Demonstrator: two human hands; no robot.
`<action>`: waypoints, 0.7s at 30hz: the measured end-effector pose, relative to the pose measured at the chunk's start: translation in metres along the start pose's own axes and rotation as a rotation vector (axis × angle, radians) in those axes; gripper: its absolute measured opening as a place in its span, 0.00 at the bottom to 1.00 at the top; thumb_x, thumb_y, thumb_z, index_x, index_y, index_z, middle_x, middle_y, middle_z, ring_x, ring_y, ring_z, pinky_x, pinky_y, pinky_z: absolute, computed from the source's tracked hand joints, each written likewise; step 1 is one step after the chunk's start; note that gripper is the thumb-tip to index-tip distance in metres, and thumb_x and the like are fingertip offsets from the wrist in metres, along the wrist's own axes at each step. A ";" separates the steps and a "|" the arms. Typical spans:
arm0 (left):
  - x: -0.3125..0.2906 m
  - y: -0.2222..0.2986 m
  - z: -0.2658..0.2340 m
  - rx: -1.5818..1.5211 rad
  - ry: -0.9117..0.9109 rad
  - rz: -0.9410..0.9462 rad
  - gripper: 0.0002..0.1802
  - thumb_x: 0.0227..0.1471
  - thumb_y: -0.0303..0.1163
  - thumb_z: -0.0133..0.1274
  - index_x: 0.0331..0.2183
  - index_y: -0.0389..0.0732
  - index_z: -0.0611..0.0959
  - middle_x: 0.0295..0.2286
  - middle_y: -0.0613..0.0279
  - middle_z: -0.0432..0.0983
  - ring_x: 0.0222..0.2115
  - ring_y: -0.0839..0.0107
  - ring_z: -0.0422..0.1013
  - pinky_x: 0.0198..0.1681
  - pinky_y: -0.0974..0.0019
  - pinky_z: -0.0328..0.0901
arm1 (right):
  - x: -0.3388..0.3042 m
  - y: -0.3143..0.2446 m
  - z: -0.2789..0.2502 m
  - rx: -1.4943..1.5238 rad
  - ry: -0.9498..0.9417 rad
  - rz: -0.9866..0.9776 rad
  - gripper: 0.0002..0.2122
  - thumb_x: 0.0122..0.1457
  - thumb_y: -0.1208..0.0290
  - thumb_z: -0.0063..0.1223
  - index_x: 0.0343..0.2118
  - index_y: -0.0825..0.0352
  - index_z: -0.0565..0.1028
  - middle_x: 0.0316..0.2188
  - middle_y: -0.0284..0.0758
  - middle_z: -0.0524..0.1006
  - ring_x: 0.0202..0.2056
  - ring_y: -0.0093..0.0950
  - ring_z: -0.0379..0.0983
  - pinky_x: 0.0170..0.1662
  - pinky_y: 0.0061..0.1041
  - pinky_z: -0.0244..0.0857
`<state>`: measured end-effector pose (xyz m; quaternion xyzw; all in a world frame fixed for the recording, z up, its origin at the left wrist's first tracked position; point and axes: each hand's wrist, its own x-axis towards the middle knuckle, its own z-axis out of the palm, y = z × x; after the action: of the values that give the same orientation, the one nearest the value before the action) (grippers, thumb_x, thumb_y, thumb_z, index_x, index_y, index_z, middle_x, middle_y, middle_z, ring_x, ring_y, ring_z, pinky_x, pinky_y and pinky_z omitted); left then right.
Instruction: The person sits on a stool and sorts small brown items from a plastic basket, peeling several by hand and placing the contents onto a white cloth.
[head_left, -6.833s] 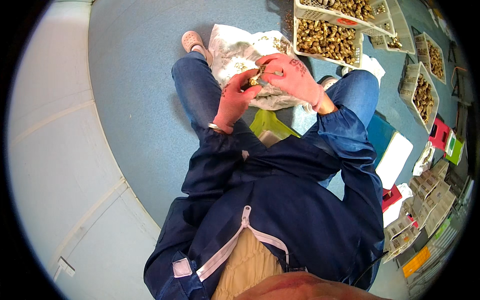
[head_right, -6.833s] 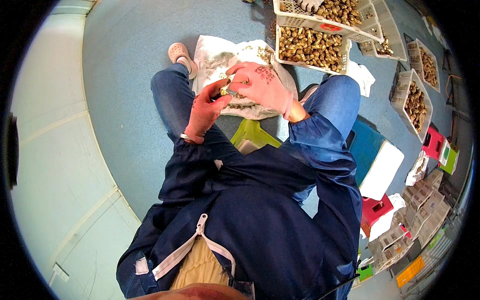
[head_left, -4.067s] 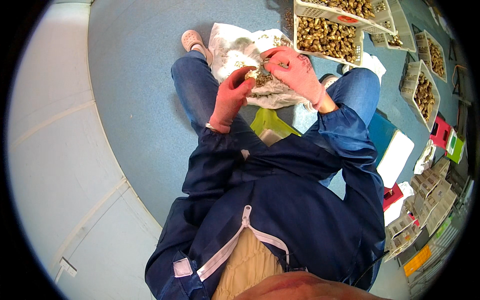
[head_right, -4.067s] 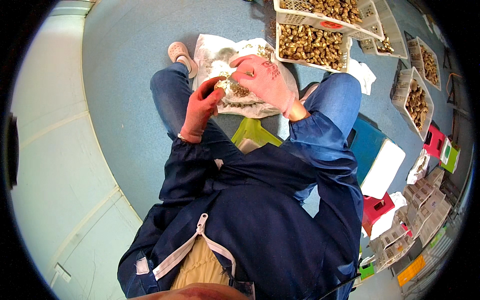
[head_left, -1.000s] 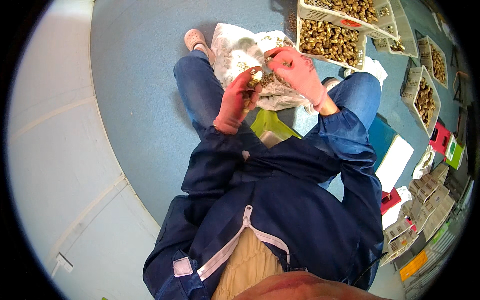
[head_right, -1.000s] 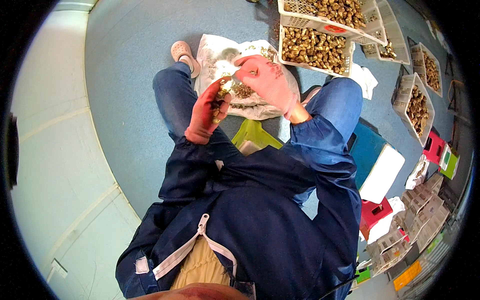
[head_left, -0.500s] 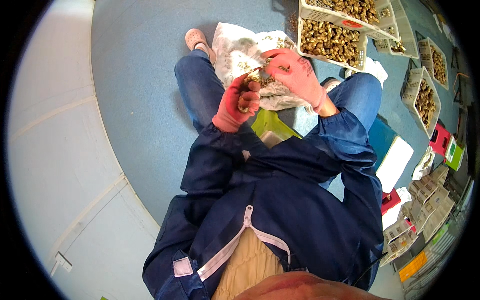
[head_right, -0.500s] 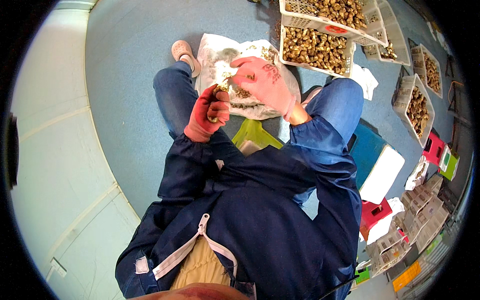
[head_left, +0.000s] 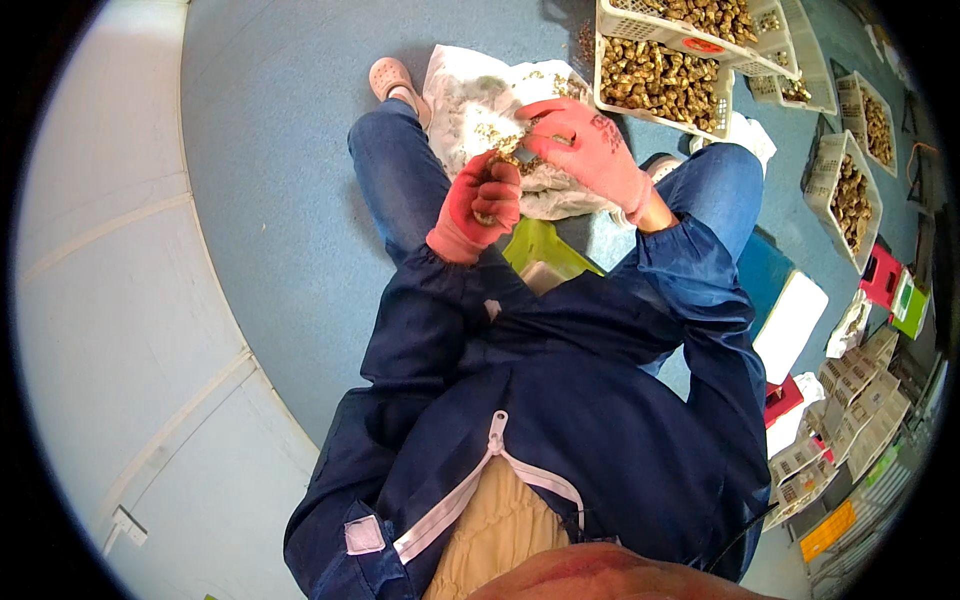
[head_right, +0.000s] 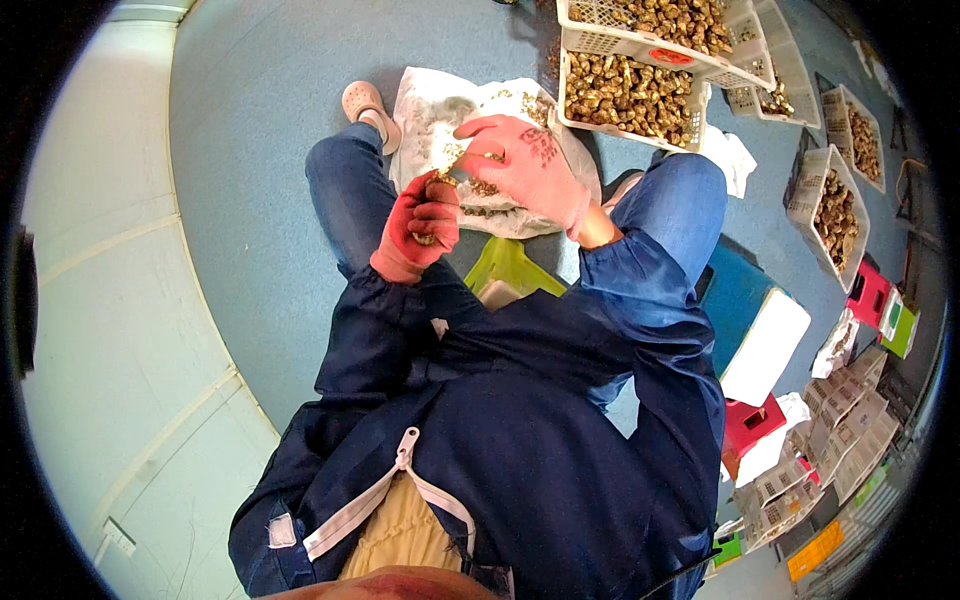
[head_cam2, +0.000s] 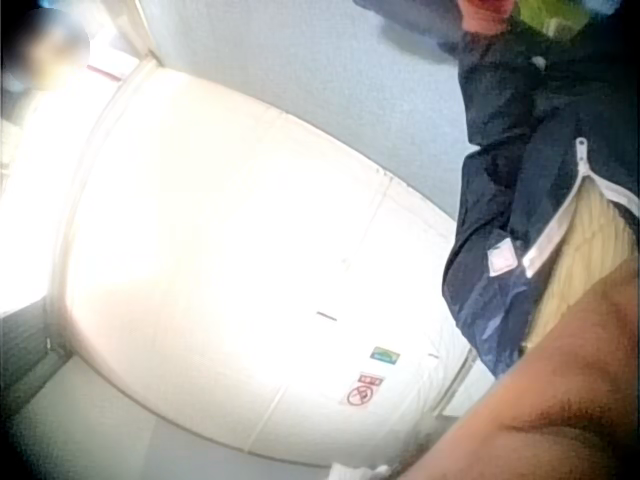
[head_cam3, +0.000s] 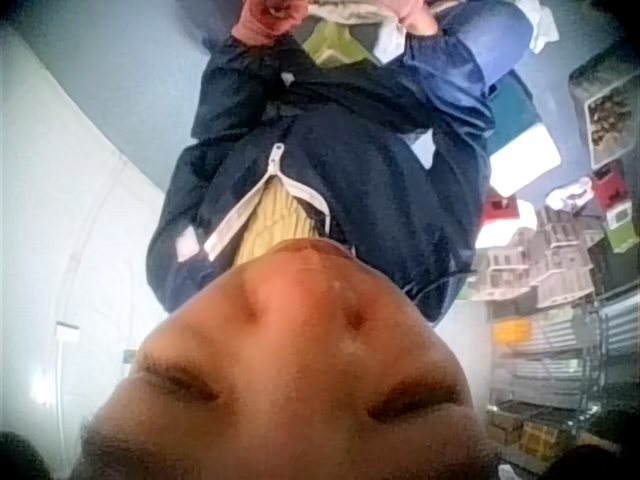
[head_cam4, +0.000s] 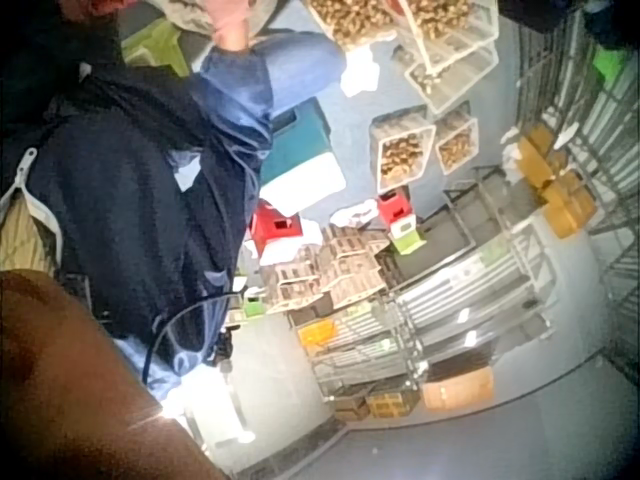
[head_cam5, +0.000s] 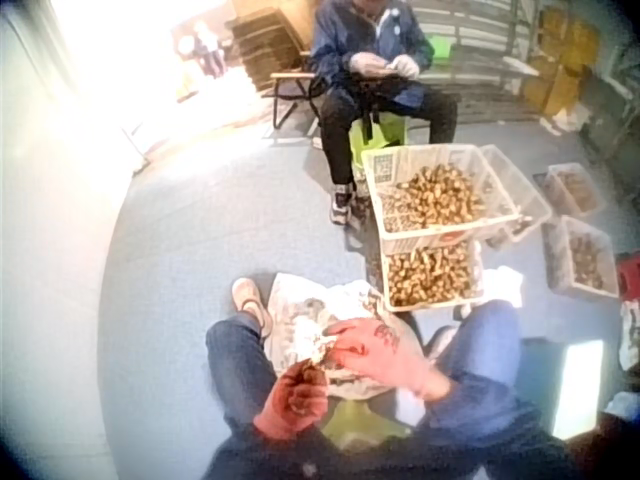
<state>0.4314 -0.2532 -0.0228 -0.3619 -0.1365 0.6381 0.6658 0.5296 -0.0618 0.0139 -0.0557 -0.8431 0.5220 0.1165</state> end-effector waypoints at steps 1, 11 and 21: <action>0.001 0.002 -0.001 0.006 -0.007 0.000 0.13 0.61 0.37 0.45 0.25 0.45 0.70 0.21 0.74 0.63 0.15 0.82 0.58 0.16 0.76 0.55 | 0.000 0.003 0.000 -0.010 0.030 -0.034 0.04 0.53 0.74 0.54 0.32 0.65 0.78 0.45 0.34 0.76 0.45 0.31 0.73 0.46 0.26 0.67; 0.000 0.004 -0.001 0.014 0.001 -0.027 0.13 0.61 0.38 0.45 0.25 0.45 0.70 0.21 0.74 0.63 0.15 0.82 0.58 0.18 0.75 0.56 | 0.003 0.010 -0.003 -0.040 0.032 -0.105 0.06 0.53 0.70 0.54 0.32 0.66 0.78 0.44 0.35 0.76 0.45 0.32 0.72 0.47 0.28 0.66; 0.000 0.005 -0.005 0.010 -0.007 -0.007 0.12 0.61 0.38 0.44 0.26 0.44 0.71 0.22 0.75 0.64 0.15 0.82 0.58 0.18 0.75 0.55 | 0.000 -0.004 -0.004 0.101 -0.017 0.001 0.06 0.53 0.71 0.51 0.30 0.64 0.79 0.44 0.35 0.76 0.46 0.33 0.71 0.48 0.28 0.65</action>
<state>0.4310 -0.2555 -0.0296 -0.3560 -0.1368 0.6376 0.6693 0.5304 -0.0595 0.0190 -0.0458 -0.8168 0.5642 0.1116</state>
